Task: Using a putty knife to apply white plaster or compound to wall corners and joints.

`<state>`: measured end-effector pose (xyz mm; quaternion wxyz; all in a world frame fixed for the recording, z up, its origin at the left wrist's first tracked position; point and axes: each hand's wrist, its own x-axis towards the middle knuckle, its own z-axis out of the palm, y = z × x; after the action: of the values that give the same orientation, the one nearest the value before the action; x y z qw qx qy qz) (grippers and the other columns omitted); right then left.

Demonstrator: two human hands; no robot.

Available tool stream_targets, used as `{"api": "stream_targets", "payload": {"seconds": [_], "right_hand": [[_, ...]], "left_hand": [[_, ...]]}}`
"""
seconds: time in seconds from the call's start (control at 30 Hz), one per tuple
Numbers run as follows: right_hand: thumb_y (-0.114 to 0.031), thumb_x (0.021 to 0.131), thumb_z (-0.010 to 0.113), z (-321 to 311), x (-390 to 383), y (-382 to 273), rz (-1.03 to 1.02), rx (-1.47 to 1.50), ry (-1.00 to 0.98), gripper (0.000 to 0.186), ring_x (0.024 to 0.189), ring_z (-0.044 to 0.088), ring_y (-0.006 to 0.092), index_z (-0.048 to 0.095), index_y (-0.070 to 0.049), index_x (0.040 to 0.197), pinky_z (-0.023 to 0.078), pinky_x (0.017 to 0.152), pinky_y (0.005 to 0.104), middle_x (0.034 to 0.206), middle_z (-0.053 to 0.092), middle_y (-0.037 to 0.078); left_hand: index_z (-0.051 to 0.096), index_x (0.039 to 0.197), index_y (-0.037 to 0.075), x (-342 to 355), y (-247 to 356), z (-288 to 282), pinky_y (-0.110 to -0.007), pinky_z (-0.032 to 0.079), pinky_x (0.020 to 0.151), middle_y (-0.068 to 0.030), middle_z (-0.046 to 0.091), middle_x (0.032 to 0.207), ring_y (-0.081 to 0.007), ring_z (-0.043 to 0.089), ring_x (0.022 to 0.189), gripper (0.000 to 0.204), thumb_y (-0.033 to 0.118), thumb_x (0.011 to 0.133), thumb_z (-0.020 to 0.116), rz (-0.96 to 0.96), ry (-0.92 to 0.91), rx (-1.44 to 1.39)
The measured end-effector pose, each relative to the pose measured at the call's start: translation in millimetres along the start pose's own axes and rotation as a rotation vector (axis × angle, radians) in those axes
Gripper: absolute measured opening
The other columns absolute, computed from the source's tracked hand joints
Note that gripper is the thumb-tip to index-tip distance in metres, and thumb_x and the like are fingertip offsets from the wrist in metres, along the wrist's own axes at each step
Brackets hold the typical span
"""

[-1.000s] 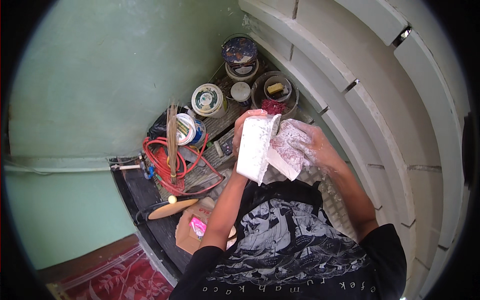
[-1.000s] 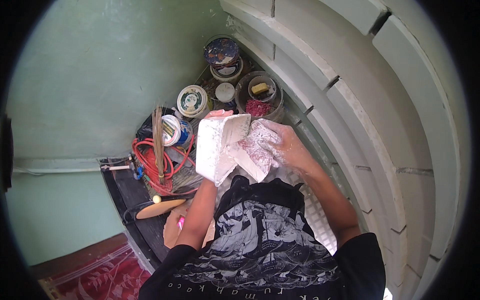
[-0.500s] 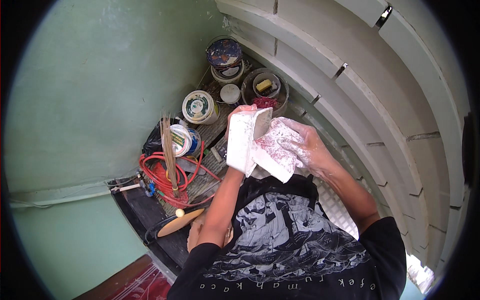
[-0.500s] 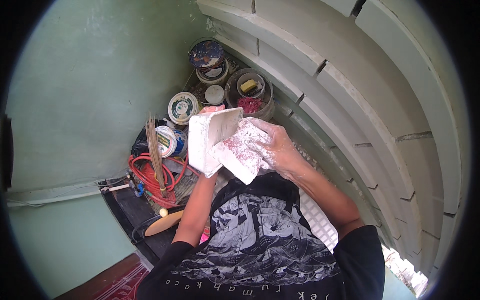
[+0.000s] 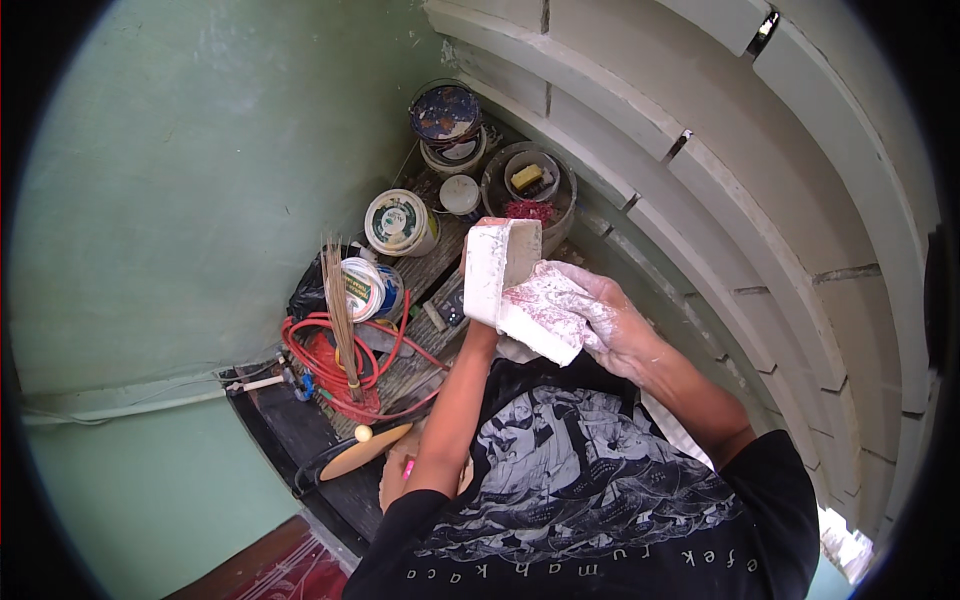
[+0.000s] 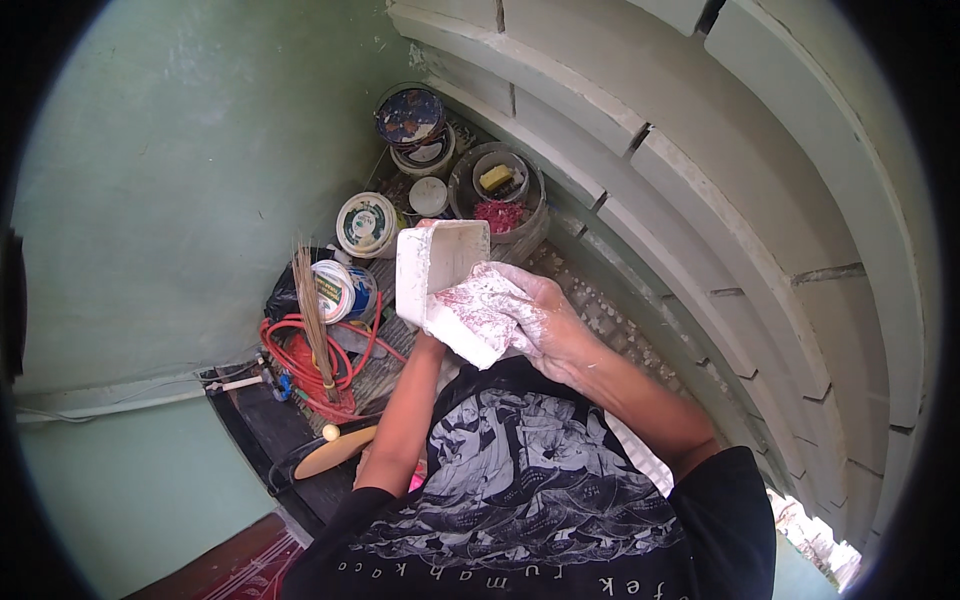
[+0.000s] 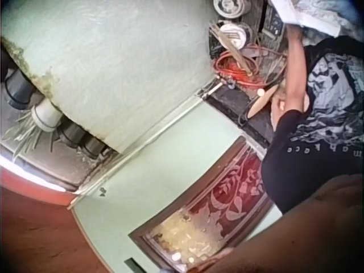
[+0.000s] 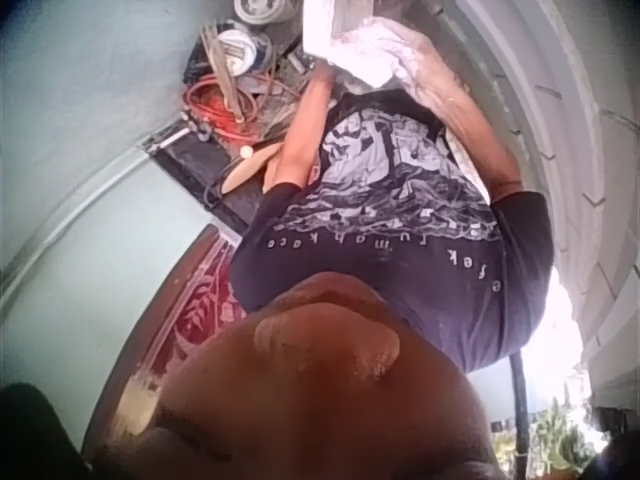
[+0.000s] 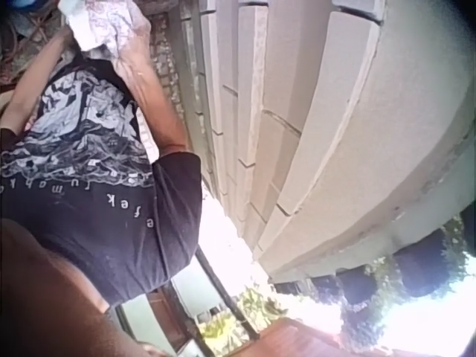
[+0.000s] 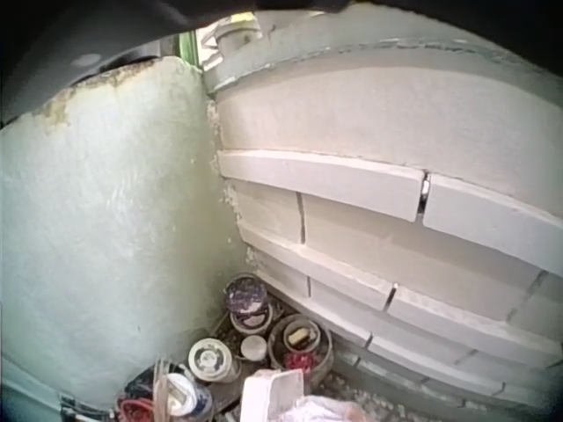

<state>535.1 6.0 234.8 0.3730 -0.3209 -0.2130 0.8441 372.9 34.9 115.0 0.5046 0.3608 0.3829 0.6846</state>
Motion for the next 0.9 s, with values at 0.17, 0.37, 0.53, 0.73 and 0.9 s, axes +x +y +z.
{"api": "stream_targets", "payload": {"seconds": [0.17,0.37,0.53,0.73,0.9], "right_hand": [[-0.006,0.090,0.045,-19,-5,3,0.016,0.159,0.047,0.037,0.095,0.059,0.0135,0.040,-0.001,0.126,0.052,0.079,0.0248,0.113,0.055,0.009],[-0.005,0.090,0.043,-23,-3,-26,-0.072,0.323,0.061,0.040,0.107,0.053,0.0153,0.038,-0.003,0.129,0.046,0.089,0.0273,0.121,0.051,0.010],[-0.007,0.090,0.044,-34,-7,-24,-0.212,0.186,0.097,0.040,0.105,0.053,0.0141,0.037,-0.002,0.129,0.046,0.089,0.0266,0.121,0.050,0.008],[-0.004,0.088,0.046,-33,-17,-50,-0.542,0.039,0.139,0.040,0.107,0.052,0.0157,0.038,0.003,0.127,0.045,0.090,0.0265,0.120,0.049,0.011],[0.001,0.079,0.053,-58,-21,-64,-0.499,-0.496,0.260,0.045,0.106,0.054,0.0219,0.044,0.006,0.122,0.041,0.092,0.0286,0.118,0.053,0.015]], "left_hand": [[0.051,0.108,0.002,1,27,46,-0.028,0.045,0.078,-0.0058,0.054,0.099,-0.0120,0.053,0.090,0.030,0.021,0.084,0.054,0.288,0.010,0.253],[0.052,0.108,0.000,-3,-55,21,-0.028,0.046,0.077,-0.0066,0.055,0.097,-0.0143,0.053,0.088,0.025,0.012,0.087,0.048,0.126,0.094,-0.132],[0.033,0.128,0.007,-34,-81,8,-0.035,0.030,0.099,-0.0092,0.040,0.125,-0.0201,0.039,0.116,0.052,0.022,0.084,0.055,0.033,-0.086,0.387],[0.018,0.140,0.010,-62,-132,-21,-0.045,0.027,0.104,-0.0094,0.027,0.141,-0.0282,0.031,0.127,0.087,0.060,0.076,0.050,-0.188,-0.074,-0.584],[0.013,0.141,0.010,-63,-116,-40,-0.046,0.023,0.106,-0.0092,0.020,0.143,-0.0303,0.026,0.129,0.092,0.072,0.075,0.031,-0.105,-0.111,-0.955]]}}
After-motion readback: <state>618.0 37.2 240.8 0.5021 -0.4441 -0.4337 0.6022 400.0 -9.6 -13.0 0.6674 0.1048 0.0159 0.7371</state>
